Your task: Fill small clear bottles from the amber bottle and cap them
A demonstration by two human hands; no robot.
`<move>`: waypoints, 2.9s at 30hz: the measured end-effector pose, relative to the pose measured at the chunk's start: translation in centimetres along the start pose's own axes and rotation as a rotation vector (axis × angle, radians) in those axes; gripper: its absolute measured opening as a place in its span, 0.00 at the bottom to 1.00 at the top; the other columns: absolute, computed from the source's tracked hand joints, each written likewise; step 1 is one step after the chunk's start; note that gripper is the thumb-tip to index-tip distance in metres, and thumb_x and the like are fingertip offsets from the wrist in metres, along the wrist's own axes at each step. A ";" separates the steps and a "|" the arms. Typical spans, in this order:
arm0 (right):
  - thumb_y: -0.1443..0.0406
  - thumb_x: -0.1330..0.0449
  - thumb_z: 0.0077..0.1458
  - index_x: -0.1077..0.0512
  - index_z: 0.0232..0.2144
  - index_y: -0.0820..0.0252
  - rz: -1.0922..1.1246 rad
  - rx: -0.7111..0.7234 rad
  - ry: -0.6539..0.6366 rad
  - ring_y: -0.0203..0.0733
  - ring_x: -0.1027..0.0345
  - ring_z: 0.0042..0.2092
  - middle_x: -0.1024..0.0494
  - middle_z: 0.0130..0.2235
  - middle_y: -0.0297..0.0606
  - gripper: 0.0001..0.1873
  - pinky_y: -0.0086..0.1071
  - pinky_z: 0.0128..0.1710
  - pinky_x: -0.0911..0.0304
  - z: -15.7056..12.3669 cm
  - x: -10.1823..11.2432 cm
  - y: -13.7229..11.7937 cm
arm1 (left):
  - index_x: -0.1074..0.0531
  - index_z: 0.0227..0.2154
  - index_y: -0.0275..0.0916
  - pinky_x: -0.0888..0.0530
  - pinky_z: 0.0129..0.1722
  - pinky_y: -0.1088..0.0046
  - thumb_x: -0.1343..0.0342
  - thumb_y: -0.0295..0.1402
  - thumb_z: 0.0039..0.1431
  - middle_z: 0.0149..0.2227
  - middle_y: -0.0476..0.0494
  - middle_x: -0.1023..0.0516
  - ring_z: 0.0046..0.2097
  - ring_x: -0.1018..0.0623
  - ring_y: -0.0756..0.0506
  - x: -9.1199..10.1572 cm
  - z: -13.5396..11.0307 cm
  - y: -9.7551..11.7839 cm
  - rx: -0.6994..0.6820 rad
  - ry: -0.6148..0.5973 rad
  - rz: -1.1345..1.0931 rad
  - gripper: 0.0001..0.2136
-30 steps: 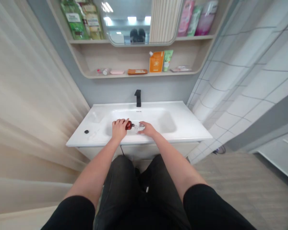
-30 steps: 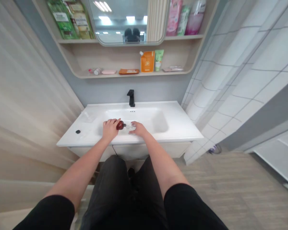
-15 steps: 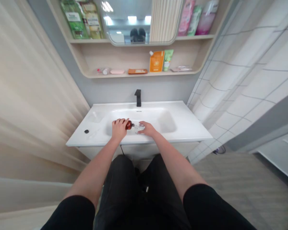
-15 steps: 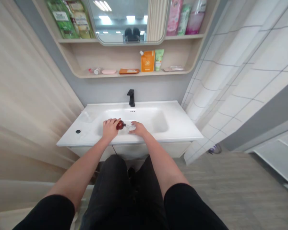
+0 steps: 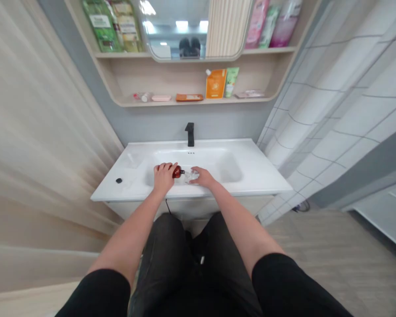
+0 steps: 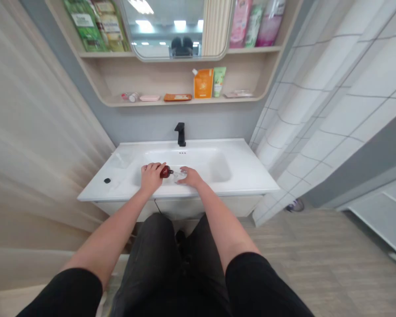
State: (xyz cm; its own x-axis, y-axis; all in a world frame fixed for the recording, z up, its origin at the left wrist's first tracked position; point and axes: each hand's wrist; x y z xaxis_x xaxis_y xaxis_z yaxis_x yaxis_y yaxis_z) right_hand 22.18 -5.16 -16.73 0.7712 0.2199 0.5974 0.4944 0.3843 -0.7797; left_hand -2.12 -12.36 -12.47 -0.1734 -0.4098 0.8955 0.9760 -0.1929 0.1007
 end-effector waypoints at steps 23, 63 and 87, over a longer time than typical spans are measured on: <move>0.60 0.18 0.40 0.23 0.58 0.57 -0.041 0.021 0.006 0.54 0.21 0.56 0.16 0.56 0.44 0.42 0.44 0.62 0.30 0.0 0.1 0.0 | 0.29 0.69 0.47 0.41 0.64 0.45 0.50 0.26 0.66 0.64 0.33 0.23 0.64 0.30 0.30 0.1 0.0 0.0 -0.027 0.018 -0.001 0.29; 0.62 0.18 0.39 0.22 0.57 0.56 -0.070 0.010 0.024 0.55 0.20 0.55 0.16 0.55 0.43 0.41 0.44 0.60 0.29 -0.3 0.1 -0.4 | 0.29 0.69 0.49 0.41 0.65 0.44 0.50 0.26 0.67 0.64 0.34 0.24 0.66 0.31 0.30 0.4 -0.1 0.1 -0.039 0.013 0.001 0.29; 0.60 0.18 0.38 0.21 0.56 0.56 -0.096 0.019 0.032 0.55 0.20 0.55 0.16 0.54 0.44 0.41 0.44 0.59 0.29 0.0 -0.1 -0.1 | 0.29 0.68 0.48 0.41 0.65 0.44 0.50 0.26 0.66 0.64 0.33 0.23 0.66 0.31 0.30 0.0 -0.1 -0.1 -0.049 0.031 -0.004 0.29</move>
State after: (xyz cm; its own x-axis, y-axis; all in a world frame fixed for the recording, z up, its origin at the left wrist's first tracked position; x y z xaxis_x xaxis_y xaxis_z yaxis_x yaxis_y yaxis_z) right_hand 22.06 -5.21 -16.71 0.7329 0.1530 0.6630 0.5595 0.4189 -0.7152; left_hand -2.22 -12.45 -12.53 -0.1824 -0.4365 0.8810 0.9678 -0.2379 0.0825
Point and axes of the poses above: each hand's wrist, its own z-axis towards the middle knuckle, its own x-axis out of the back of the hand, y = z × x
